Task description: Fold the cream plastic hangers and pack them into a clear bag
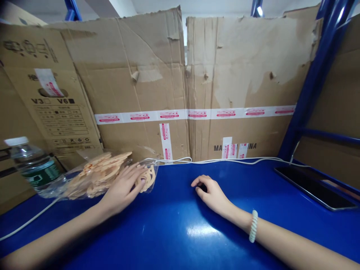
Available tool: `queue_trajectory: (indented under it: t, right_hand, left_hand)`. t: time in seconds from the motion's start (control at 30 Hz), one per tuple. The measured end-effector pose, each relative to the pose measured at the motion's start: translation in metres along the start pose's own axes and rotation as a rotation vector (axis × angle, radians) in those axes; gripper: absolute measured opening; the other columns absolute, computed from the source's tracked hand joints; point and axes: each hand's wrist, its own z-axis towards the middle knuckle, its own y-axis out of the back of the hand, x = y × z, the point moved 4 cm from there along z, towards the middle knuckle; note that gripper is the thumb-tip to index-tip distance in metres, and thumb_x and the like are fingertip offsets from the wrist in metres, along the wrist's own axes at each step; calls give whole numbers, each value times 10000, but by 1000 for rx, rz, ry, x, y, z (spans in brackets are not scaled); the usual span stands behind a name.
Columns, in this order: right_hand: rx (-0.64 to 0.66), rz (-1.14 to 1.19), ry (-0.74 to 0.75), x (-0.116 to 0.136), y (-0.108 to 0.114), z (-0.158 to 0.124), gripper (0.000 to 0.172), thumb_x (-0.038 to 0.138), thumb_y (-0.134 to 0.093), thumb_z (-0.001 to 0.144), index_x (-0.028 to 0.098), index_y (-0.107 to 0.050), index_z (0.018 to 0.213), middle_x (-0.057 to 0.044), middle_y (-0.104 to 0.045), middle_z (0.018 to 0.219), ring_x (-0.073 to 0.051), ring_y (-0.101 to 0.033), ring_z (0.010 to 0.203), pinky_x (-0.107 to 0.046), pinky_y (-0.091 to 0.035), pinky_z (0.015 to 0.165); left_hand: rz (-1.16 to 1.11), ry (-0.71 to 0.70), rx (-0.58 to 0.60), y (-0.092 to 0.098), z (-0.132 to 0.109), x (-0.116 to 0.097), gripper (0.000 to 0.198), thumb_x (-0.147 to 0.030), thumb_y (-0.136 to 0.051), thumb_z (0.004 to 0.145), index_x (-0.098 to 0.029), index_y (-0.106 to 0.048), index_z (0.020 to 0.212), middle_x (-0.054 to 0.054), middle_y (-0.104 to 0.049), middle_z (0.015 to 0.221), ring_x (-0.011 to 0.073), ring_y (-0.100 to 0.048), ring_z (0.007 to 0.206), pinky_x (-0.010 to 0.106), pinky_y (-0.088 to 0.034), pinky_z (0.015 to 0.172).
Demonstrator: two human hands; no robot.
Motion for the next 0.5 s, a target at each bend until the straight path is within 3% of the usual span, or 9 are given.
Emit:
queue_trajectory:
  t: [0.1,0.2,0.27,0.37,0.43,0.5]
  right_hand:
    - [2,7,-21,-1,10,4,211,216,-500,791,201,-669,917,-60,-685,922,-237,-628,829,-361,-496,736]
    - [9,-18,-34,-3,40,10,211,259,-524,800,196,-670,939,-65,-699,952,-255,-643,879,-358,-498,751]
    - [50,-148,-34,-10,69,13,199,297,-541,833,207,-678,947,-60,-709,980,-260,-653,902,-349,-500,763]
    - [-78,-507,-99,-31,127,11,149,263,-567,876,218,-692,943,-69,-723,986,-226,-667,906,-291,-499,772]
    - [-156,-616,-156,-49,162,3,119,174,-664,810,180,-716,917,-120,-725,975,-232,-668,909,-288,-475,821]
    - [-278,-726,-243,-67,195,-10,130,140,-777,695,141,-730,816,-174,-724,899,-265,-677,845,-320,-476,776]
  left_hand:
    - [-93,-180,13,6,-31,-31,371,-355,-404,934,-242,-583,1239,55,-565,1372,277,-430,1328,504,-307,1136]
    - [-183,-311,61,3,-57,-52,373,-273,-454,909,-281,-545,1272,47,-568,1363,282,-451,1309,499,-366,1103]
    - [-223,-342,100,-2,-65,-56,376,-244,-459,906,-274,-535,1273,57,-582,1344,283,-476,1285,496,-389,1087]
    - [-277,-336,143,-10,-66,-52,330,-252,-451,921,-268,-543,1237,66,-588,1330,271,-512,1244,461,-445,1047]
    - [-298,-337,146,-14,-64,-48,319,-261,-446,924,-276,-539,1229,67,-584,1331,268,-520,1233,451,-471,1024]
    - [-301,-347,134,-17,-64,-45,323,-265,-445,921,-281,-533,1232,71,-584,1330,273,-522,1234,457,-479,1015]
